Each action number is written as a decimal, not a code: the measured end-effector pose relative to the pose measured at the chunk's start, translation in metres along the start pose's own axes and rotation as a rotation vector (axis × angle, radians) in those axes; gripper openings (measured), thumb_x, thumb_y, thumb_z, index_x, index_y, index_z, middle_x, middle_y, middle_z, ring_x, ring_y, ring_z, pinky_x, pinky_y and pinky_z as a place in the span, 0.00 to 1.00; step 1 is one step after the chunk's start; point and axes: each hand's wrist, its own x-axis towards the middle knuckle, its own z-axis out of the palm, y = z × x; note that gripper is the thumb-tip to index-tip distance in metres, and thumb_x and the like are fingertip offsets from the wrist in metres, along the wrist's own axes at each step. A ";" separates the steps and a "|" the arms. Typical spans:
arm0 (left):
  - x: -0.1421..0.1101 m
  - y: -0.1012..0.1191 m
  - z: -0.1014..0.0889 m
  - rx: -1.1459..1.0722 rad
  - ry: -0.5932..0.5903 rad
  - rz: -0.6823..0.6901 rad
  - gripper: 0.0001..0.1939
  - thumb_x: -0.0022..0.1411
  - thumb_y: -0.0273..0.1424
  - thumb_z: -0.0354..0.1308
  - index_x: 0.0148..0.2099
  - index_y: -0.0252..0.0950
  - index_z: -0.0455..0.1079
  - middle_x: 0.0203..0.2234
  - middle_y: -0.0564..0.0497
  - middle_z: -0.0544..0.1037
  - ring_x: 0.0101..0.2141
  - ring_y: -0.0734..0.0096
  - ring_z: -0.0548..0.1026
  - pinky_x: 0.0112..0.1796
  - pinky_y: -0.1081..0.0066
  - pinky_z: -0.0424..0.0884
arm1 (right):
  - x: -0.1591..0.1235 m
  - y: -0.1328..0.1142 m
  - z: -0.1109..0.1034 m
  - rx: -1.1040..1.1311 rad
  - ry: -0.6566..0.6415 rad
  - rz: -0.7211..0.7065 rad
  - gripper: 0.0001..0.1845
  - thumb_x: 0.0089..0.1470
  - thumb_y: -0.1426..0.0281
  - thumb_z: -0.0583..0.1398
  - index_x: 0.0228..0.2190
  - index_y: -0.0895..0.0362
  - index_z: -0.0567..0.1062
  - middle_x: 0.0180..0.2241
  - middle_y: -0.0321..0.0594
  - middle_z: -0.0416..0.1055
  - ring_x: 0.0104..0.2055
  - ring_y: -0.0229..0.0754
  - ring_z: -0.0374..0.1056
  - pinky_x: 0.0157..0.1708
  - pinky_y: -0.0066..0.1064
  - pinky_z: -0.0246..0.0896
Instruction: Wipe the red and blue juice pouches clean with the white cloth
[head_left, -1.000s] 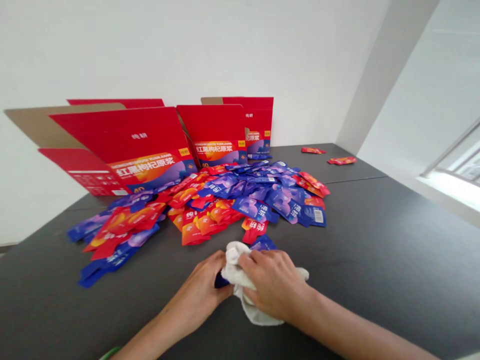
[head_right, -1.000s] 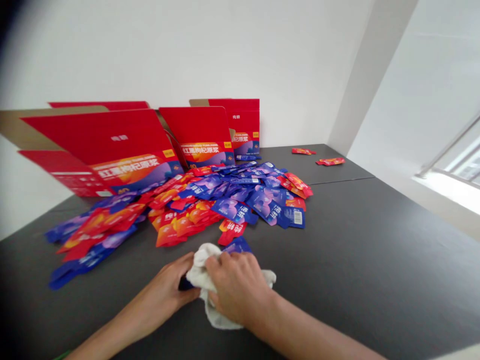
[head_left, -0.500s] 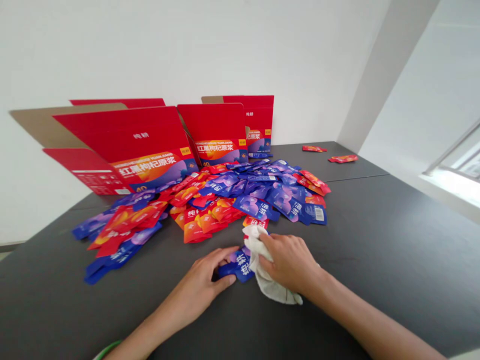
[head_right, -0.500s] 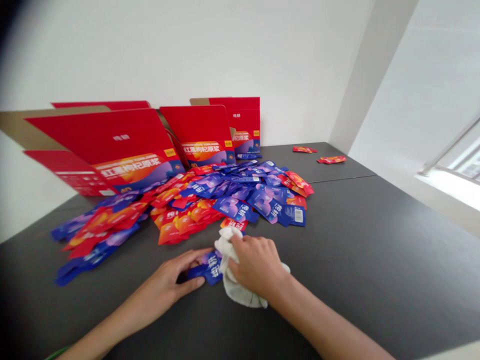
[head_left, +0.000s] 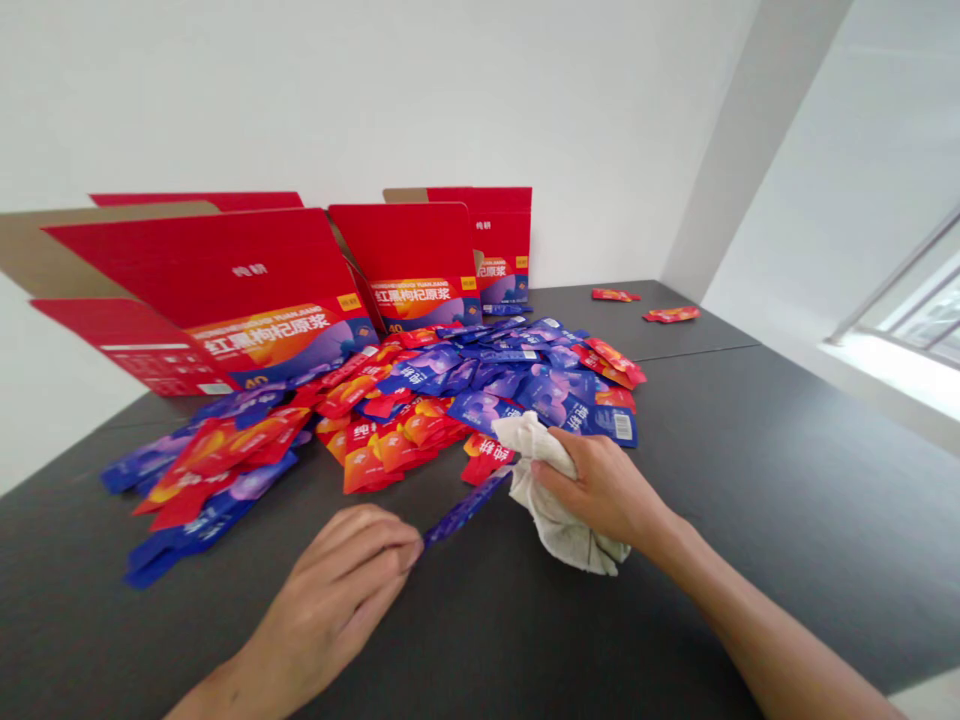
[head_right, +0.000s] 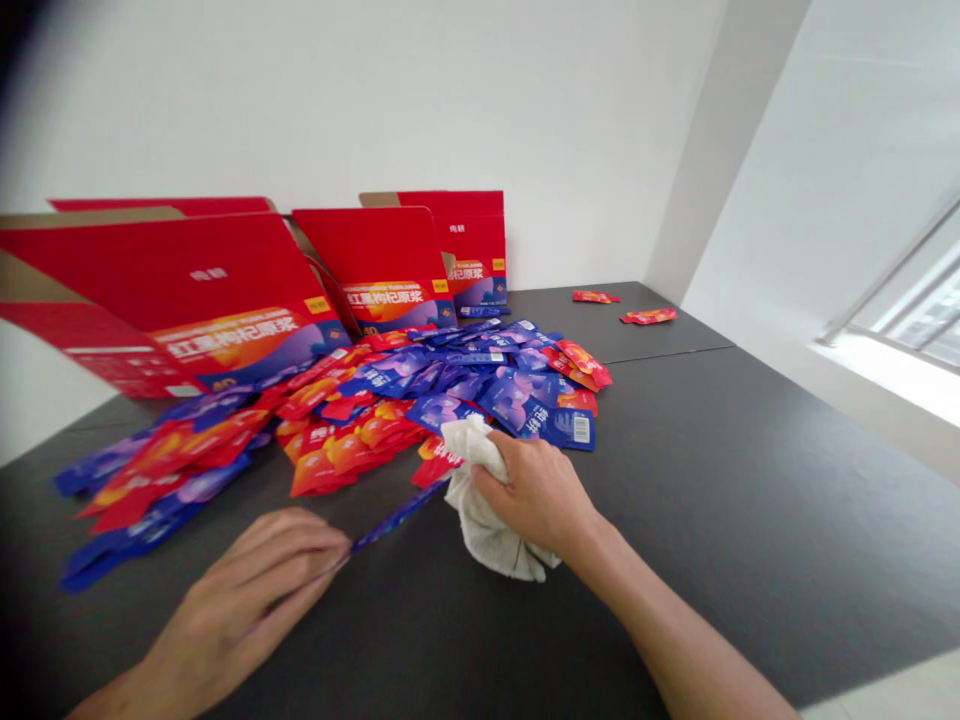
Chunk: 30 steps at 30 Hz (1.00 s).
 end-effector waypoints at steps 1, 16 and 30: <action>-0.004 0.002 0.000 0.021 -0.036 0.057 0.07 0.60 0.23 0.53 0.37 0.38 0.70 0.34 0.51 0.76 0.37 0.70 0.71 0.42 0.70 0.67 | 0.000 0.000 -0.002 0.027 0.027 -0.002 0.12 0.56 0.62 0.51 0.33 0.56 0.70 0.26 0.34 0.70 0.26 0.35 0.64 0.26 0.24 0.47; -0.010 0.023 0.014 -0.067 -0.157 0.197 0.14 0.65 0.23 0.44 0.36 0.37 0.71 0.31 0.52 0.76 0.33 0.75 0.73 0.38 0.78 0.70 | -0.016 -0.045 0.040 -0.297 -0.192 -0.144 0.15 0.52 0.61 0.52 0.41 0.54 0.67 0.35 0.42 0.72 0.35 0.47 0.70 0.34 0.36 0.61; -0.008 0.025 0.015 -0.043 -0.107 0.212 0.15 0.65 0.22 0.43 0.36 0.37 0.71 0.29 0.54 0.77 0.31 0.77 0.74 0.35 0.81 0.69 | -0.015 -0.044 0.040 -0.337 -0.127 -0.199 0.14 0.52 0.64 0.53 0.41 0.56 0.66 0.35 0.45 0.72 0.36 0.51 0.69 0.34 0.39 0.61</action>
